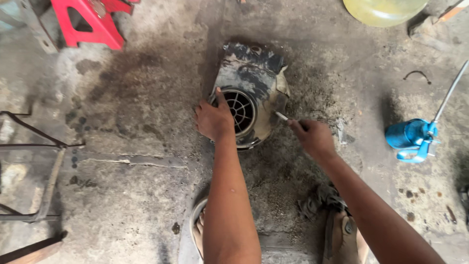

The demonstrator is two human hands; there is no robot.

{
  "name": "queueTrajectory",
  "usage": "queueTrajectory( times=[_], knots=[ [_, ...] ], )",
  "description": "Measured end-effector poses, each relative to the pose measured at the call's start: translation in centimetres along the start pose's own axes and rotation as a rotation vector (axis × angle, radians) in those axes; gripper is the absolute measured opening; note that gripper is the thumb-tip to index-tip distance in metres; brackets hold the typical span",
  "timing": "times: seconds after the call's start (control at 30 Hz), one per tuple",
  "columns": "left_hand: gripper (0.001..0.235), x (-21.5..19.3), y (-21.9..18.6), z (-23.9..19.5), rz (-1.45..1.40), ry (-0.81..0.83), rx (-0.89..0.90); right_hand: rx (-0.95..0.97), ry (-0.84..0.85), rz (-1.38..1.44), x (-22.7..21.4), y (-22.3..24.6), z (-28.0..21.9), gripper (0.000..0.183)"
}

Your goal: The person cleans a black plastic car part, likely a blower housing, using a rag and a blue oil can. They wipe the exterior and interior surfaces, then use the oil can to spray a liquid onto the part and wipe it down with the rag. The person also uses a screwdriver to scrape or pry at the edges of the part.

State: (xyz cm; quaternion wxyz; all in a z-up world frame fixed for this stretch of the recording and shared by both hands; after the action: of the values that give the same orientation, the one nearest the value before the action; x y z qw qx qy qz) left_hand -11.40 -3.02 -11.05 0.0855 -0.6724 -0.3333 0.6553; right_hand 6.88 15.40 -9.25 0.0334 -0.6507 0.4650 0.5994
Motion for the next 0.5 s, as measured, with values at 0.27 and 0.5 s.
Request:
queueTrajectory(
  times=[0.27,0.5],
  knots=[
    [0.077,-0.6,-0.4,0.1,0.040,0.025,-0.003,0.032,0.041,-0.013,-0.5,0.2,0.8,0.050],
    [0.082,-0.3,-0.7,0.3,0.044,0.033,-0.002,-0.030,-0.094,-0.048,0.4,0.2,2.0,0.056]
  ],
)
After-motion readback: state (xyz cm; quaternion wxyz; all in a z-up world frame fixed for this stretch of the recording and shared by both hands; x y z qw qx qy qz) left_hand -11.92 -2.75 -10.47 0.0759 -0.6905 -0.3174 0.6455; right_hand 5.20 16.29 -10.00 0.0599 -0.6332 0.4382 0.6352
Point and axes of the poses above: each hand's wrist, its own z-axis towards the middle knuckle, its own x-axis out of the palm, y = z × x, the point moved 1 cm from there along z, towards the middle knuckle, and after that the axes turned 7 degrees about -y, right-handed, at the moved point
